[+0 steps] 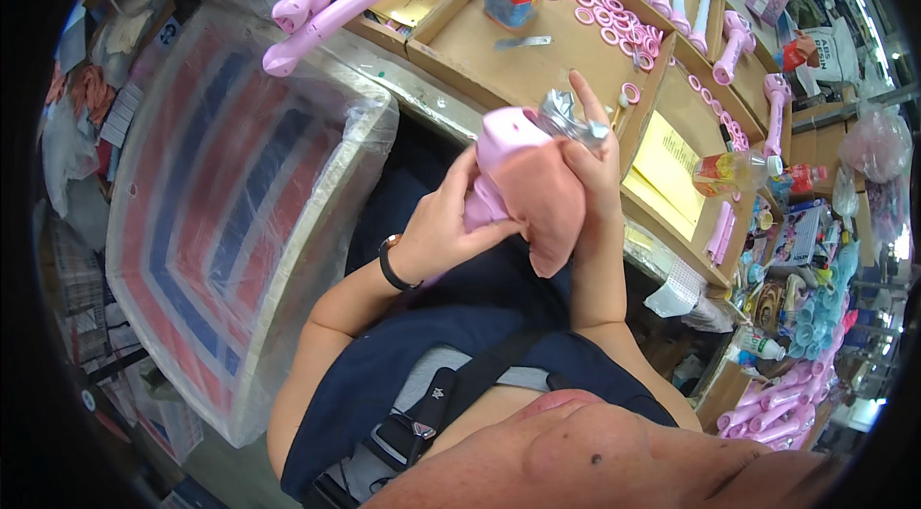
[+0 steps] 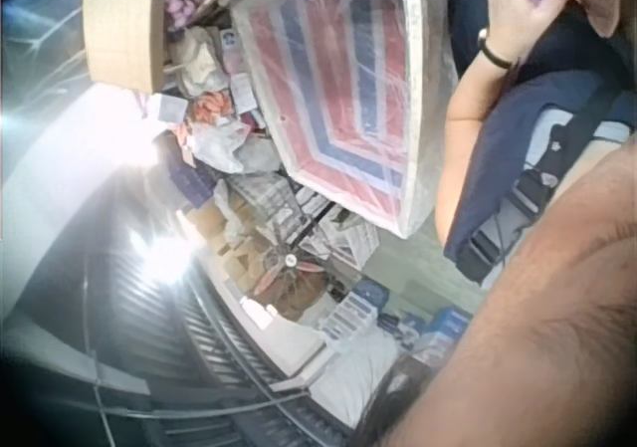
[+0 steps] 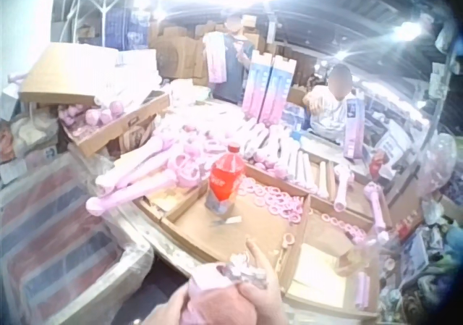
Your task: The person assembles pink plastic wands by wiping the wand head with a cloth, inserting a small metal piece into the handle, and attaching a pink ring to the wand head. The person repeats this process for multiple wands.
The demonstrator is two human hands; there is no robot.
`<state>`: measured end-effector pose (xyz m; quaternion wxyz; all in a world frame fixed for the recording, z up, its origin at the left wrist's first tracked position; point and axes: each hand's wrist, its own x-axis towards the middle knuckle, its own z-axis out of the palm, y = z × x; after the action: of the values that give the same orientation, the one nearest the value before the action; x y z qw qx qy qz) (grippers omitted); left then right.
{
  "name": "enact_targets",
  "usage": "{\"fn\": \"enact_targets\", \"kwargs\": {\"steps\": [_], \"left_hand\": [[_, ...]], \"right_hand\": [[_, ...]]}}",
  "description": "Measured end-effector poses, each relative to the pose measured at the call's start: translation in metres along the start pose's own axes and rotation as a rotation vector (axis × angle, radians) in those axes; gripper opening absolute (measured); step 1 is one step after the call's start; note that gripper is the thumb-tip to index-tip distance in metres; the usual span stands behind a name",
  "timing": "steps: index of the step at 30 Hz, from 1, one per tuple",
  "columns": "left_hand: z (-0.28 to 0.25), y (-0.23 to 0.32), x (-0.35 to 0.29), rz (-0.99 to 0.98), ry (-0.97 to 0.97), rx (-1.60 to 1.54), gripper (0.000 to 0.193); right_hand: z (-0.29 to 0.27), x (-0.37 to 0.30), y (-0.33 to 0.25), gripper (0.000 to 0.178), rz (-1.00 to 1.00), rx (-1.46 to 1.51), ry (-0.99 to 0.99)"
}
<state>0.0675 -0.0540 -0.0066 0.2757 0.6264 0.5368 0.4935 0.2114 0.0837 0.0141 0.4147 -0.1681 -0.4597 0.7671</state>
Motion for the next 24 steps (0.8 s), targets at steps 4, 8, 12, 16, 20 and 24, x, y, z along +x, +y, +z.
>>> {"fn": "enact_targets", "kwargs": {"steps": [4, 8, 12, 16, 20, 24], "left_hand": [[0.005, 0.012, 0.0, -0.227, 0.053, 0.092, 0.089], [-0.004, 0.006, 0.006, -0.156, -0.105, -0.208, 0.082], [-0.002, 0.002, 0.008, -0.231, -0.05, -0.209, 0.083], [0.004, 0.008, 0.003, -0.319, -0.023, -0.028, 0.082], [0.001, 0.007, 0.003, -0.455, -0.154, -0.379, 0.08], [-0.002, -0.007, 0.017, -0.283, -0.149, -0.233, 0.072]], "right_hand": [[0.007, -0.008, 0.002, 0.083, -0.005, -0.232, 0.045], [0.028, -0.021, 0.032, 0.091, -0.227, 0.312, 0.135], [0.042, -0.029, 0.052, 0.095, -0.351, 0.185, 0.342], [0.027, -0.013, 0.018, 0.074, -0.008, 0.025, 0.356], [0.02, -0.003, -0.003, 0.072, -0.203, -0.105, 0.365], [0.045, -0.015, 0.046, 0.079, -0.593, -0.614, 0.471]]}}
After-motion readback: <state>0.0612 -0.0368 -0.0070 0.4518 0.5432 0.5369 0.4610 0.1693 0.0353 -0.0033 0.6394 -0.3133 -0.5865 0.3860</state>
